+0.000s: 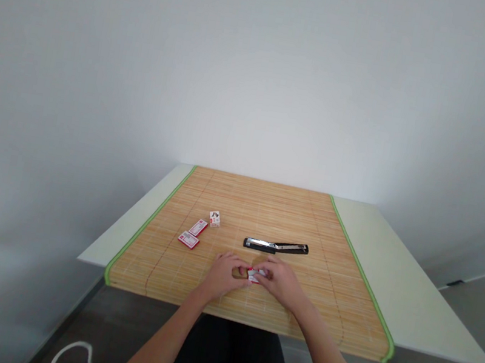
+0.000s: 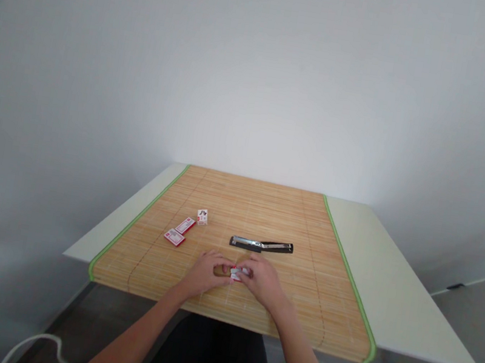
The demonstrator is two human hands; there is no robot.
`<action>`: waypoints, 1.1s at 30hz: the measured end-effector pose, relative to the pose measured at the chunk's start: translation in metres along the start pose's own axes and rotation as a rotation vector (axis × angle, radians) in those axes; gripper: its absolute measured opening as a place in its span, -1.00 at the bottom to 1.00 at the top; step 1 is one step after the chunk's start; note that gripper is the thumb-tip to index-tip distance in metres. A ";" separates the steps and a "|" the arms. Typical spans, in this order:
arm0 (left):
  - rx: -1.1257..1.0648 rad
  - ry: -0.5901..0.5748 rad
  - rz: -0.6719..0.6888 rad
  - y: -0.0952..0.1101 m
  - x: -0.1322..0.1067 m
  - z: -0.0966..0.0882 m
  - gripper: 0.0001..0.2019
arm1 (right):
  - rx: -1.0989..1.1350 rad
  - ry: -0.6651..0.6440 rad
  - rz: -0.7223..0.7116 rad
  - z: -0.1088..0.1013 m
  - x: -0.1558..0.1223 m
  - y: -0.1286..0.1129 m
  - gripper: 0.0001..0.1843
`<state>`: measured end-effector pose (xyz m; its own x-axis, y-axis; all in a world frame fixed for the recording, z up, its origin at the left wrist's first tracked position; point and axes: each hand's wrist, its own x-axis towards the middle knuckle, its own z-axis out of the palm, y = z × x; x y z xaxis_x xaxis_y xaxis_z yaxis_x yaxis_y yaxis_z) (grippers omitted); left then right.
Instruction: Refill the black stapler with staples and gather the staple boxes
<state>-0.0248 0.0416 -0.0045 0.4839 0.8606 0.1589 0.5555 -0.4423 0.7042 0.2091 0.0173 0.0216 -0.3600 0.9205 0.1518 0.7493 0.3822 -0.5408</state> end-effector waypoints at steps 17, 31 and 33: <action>0.043 0.002 -0.013 0.001 0.001 0.000 -0.60 | -0.085 0.031 0.000 -0.017 0.061 0.016 -0.87; 0.104 0.246 -0.095 -0.020 0.044 0.001 -0.48 | -0.296 0.028 0.265 -0.013 0.025 0.026 -0.77; 0.139 0.226 -0.099 -0.022 0.050 0.002 -0.47 | -0.254 0.044 0.272 -0.011 0.025 0.027 -0.84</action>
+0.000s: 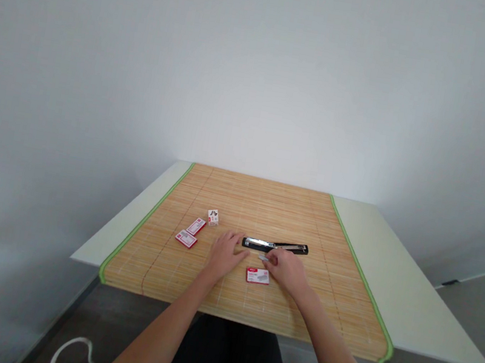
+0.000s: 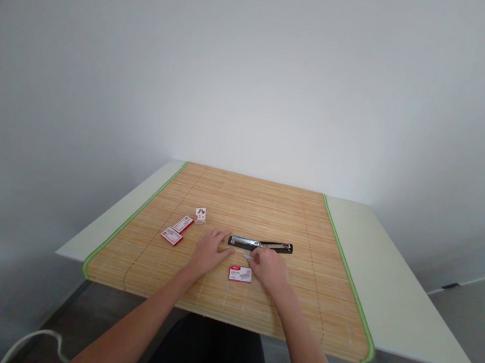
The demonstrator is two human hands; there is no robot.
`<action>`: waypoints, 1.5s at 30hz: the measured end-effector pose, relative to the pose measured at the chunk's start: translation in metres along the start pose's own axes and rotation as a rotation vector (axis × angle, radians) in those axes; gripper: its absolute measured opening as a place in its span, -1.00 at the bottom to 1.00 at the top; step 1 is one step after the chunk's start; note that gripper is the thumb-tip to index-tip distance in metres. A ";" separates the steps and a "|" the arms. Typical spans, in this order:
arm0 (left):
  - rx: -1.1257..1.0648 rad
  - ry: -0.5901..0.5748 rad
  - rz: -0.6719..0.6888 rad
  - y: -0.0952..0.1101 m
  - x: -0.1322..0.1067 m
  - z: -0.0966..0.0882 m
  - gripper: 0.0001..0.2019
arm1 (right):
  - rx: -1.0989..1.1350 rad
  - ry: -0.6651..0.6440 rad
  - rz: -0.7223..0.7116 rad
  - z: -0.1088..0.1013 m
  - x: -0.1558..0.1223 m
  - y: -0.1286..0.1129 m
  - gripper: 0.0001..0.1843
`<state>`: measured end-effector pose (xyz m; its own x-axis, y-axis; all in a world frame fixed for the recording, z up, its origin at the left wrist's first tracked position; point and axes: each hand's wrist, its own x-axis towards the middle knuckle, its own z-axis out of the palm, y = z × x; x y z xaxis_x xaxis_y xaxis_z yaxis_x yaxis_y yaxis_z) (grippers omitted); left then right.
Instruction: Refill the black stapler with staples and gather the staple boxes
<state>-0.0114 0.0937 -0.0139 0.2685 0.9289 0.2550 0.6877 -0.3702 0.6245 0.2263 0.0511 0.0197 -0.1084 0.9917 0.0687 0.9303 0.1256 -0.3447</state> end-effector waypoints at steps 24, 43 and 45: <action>-0.012 -0.039 0.028 -0.002 0.004 0.000 -0.70 | 0.120 -0.089 -0.120 0.000 -0.004 0.019 -0.78; -0.033 -0.110 0.043 0.003 0.001 -0.005 -0.68 | 0.066 -0.049 -0.158 -0.011 0.034 -0.019 -0.80; -0.032 -0.107 0.043 0.003 0.002 -0.004 -0.69 | 0.066 -0.067 -0.172 -0.012 0.034 -0.018 -0.79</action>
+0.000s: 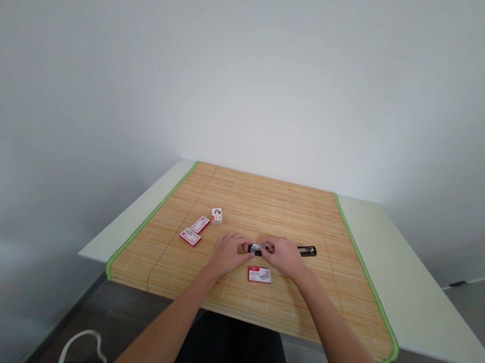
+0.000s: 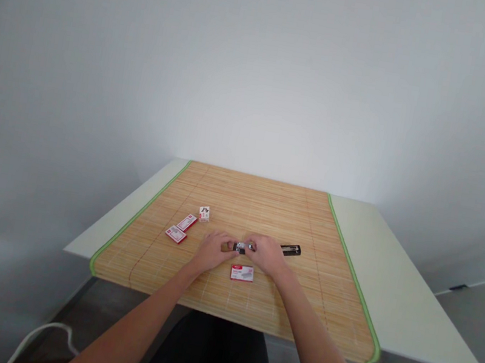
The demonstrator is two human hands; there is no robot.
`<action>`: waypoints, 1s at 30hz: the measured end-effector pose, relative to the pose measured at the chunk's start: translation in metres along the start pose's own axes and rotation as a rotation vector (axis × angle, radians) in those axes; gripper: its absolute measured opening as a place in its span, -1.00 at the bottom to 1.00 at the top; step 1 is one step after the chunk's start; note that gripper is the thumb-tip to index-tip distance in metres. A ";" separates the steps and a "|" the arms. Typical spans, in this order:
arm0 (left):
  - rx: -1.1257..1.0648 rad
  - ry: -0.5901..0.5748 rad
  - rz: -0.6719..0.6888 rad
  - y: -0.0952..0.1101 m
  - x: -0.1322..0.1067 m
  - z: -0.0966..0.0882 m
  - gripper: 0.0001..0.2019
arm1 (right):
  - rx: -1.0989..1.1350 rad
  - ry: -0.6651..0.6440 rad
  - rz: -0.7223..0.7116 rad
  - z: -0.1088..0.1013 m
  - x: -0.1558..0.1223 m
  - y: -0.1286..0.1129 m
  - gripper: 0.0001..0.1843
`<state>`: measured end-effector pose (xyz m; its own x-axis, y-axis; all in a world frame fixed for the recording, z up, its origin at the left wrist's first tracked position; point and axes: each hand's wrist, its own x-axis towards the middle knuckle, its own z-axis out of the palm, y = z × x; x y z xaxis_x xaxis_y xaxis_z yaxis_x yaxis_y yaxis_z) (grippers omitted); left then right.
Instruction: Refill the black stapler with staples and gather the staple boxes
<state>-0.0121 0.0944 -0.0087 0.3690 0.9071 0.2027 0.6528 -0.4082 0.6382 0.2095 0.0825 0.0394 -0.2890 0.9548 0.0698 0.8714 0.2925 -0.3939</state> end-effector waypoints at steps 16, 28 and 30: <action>0.020 0.026 0.004 0.002 -0.001 -0.001 -0.70 | -0.013 0.003 -0.059 0.003 -0.021 0.007 -0.76; -0.008 0.025 0.004 -0.001 -0.001 0.001 -0.70 | 0.597 0.440 0.218 -0.015 -0.072 0.099 -0.25; -0.011 0.031 0.005 -0.002 -0.001 0.001 -0.70 | 0.880 0.411 0.286 -0.002 -0.081 0.104 -0.23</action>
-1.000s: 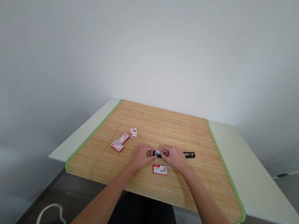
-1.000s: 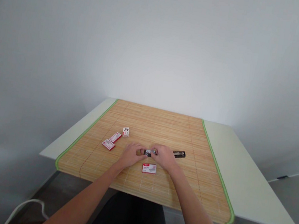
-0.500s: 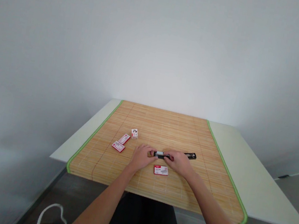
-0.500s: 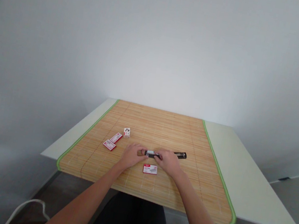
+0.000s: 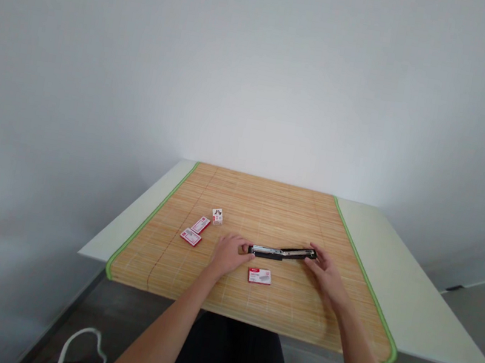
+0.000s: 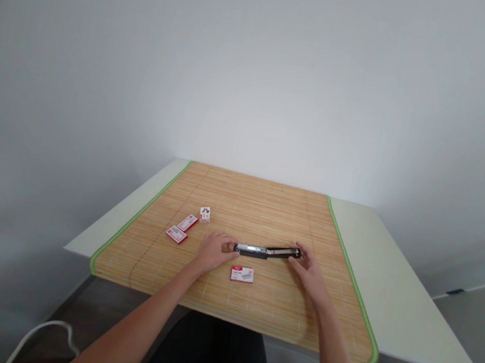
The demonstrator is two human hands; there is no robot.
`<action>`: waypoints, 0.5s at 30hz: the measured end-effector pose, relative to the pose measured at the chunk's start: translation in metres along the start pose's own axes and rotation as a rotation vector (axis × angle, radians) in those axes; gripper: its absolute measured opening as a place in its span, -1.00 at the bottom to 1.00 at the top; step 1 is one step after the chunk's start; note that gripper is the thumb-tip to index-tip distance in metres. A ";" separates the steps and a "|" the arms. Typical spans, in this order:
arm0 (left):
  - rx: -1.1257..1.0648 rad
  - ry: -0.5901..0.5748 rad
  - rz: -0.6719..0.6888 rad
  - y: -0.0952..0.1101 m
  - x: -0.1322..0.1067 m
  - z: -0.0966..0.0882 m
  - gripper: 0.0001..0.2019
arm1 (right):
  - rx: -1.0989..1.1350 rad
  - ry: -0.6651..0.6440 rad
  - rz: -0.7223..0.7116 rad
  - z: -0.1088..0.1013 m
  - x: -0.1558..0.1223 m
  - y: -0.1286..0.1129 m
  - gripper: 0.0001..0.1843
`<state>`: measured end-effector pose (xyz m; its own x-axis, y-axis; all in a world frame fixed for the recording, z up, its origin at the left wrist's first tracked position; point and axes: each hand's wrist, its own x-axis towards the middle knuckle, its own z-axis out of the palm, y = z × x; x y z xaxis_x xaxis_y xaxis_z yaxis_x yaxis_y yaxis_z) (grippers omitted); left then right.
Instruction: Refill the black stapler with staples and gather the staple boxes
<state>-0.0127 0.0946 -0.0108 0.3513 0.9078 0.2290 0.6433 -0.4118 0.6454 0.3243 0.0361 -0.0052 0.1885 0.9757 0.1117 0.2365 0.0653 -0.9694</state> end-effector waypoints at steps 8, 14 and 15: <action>0.007 -0.008 -0.001 -0.001 0.000 0.001 -0.69 | 0.086 -0.101 -0.095 0.031 0.014 -0.021 -0.45; 0.027 -0.005 0.009 0.001 0.000 0.000 -0.70 | -0.339 -0.346 -0.430 0.086 0.026 -0.051 -0.64; 0.035 -0.008 0.007 0.001 0.000 0.000 -0.72 | -0.392 -0.367 -0.460 0.095 0.027 -0.052 -0.65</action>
<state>-0.0117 0.0942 -0.0099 0.3618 0.9041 0.2276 0.6638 -0.4212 0.6180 0.2269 0.0783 0.0276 -0.3301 0.8793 0.3433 0.5541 0.4749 -0.6836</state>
